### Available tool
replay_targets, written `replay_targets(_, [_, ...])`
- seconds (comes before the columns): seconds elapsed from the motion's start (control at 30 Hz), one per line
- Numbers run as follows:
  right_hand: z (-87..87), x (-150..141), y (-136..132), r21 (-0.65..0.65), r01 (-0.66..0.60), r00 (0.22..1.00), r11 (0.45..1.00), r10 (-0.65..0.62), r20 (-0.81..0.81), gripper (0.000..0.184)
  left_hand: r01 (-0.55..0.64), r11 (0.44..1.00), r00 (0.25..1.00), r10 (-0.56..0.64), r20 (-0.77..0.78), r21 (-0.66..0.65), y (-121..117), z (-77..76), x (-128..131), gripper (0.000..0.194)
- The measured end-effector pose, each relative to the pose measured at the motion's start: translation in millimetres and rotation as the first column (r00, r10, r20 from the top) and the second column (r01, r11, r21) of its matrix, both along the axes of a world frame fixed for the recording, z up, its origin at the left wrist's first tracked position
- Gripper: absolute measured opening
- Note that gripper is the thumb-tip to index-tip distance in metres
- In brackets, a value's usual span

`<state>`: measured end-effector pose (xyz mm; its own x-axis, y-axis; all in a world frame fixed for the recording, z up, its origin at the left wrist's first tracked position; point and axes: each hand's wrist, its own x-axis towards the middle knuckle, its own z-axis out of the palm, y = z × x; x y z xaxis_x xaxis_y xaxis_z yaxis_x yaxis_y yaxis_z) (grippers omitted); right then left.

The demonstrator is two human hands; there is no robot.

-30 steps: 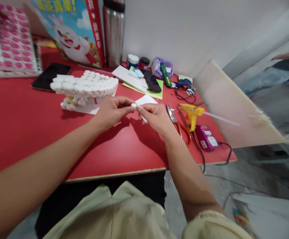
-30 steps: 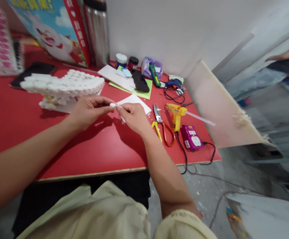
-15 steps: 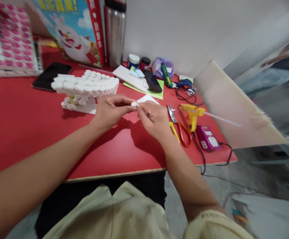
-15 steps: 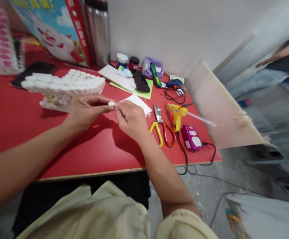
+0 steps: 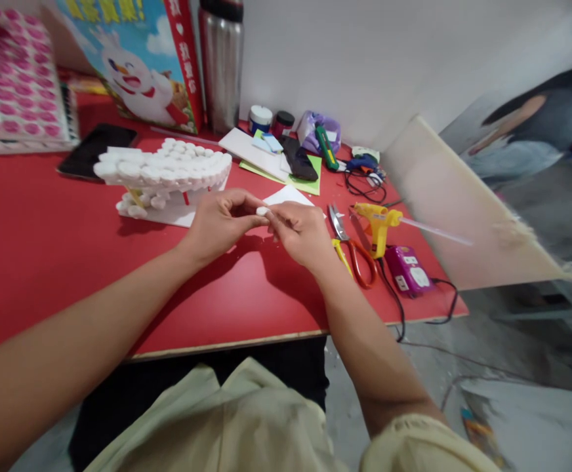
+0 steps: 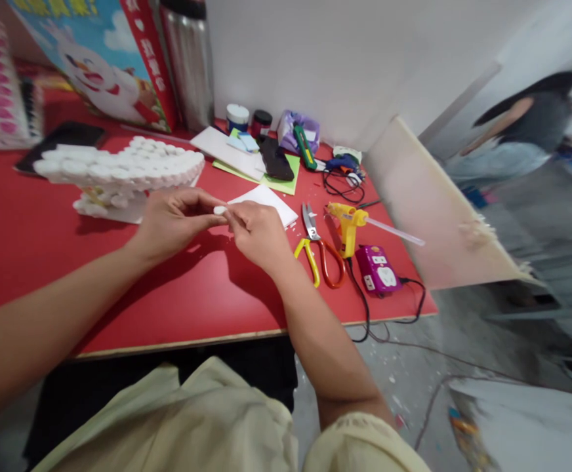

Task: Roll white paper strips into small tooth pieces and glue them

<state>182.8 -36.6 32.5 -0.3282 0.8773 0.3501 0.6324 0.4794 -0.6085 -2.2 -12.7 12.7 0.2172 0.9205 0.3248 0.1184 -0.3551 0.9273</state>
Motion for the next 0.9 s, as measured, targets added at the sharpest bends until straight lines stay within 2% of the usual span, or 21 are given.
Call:
replay_targets(0.17, [-1.7, 2, 2, -0.012, 0.03, 0.999, 0.999, -0.03, -0.016, 0.031, 0.101, 0.995, 0.994, -0.102, -0.045, -0.025, 2, 1.8, -3, 0.02])
replay_targets(0.3, [-2.4, 0, 1, -0.019, 0.07, 0.996, 0.997, -0.07, -0.052, 0.033, 0.108, 0.992, 0.994, -0.108, -0.002, -0.064, 3, 2.2, -2, 0.019])
replay_targets(0.33, [-2.3, -2, 1, -0.05, 0.086, 0.992, 0.995, -0.09, -0.084, 0.035, 0.094, 0.994, 0.995, -0.095, -0.006, -0.053, 2, 2.5, -1, 0.019])
replay_targets(0.4, [-1.0, -4, 1, -0.199, 0.081, 0.968, 0.977, -0.125, -0.219, 0.038, 0.061, 0.998, 0.997, -0.061, -0.037, -0.004, 2, 3.3, 0, 0.019])
replay_targets(0.47, [1.9, -5, 3, -0.412, -0.01, 0.892, 0.911, -0.179, -0.416, 0.045, 0.049, 0.998, 0.996, -0.046, -0.073, 0.046, 2, 4.1, 0, 0.018])
replay_targets(0.5, [3.8, -5, 5, -0.51, -0.081, 0.835, 0.857, -0.221, -0.504, 0.048, 0.062, 0.996, 0.994, -0.057, -0.089, 0.064, 2, 4.3, 0, 0.017])
replay_targets(0.57, [7.5, -2, 9, -0.66, -0.234, 0.725, 0.714, -0.324, -0.608, 0.053, 0.112, 0.99, 0.989, -0.102, -0.109, 0.084, 3, 4.1, 0, 0.017])
replay_targets(0.63, [9.8, 3, 13, -0.745, -0.368, 0.659, 0.556, -0.409, -0.631, 0.05, 0.143, 0.984, 0.984, -0.13, -0.119, 0.108, 5, 3.4, -1, 0.017])
replay_targets(0.7, [10.1, 6, 15, -0.761, -0.473, 0.617, 0.444, -0.45, -0.646, 0.042, 0.143, 0.979, 0.984, -0.125, -0.13, 0.147, 7, 2.5, -2, 0.018])
replay_targets(0.77, [9.0, 8, 14, -0.73, -0.544, 0.571, 0.413, -0.455, -0.683, 0.036, 0.142, 0.972, 0.983, -0.116, -0.144, 0.188, 8, 1.6, -3, 0.019])
replay_targets(0.9, [7.3, 8, 11, -0.648, -0.625, 0.505, 0.435, -0.407, -0.761, 0.024, 0.156, 0.965, 0.977, -0.119, -0.175, 0.21, 9, 0.5, -4, 0.022])
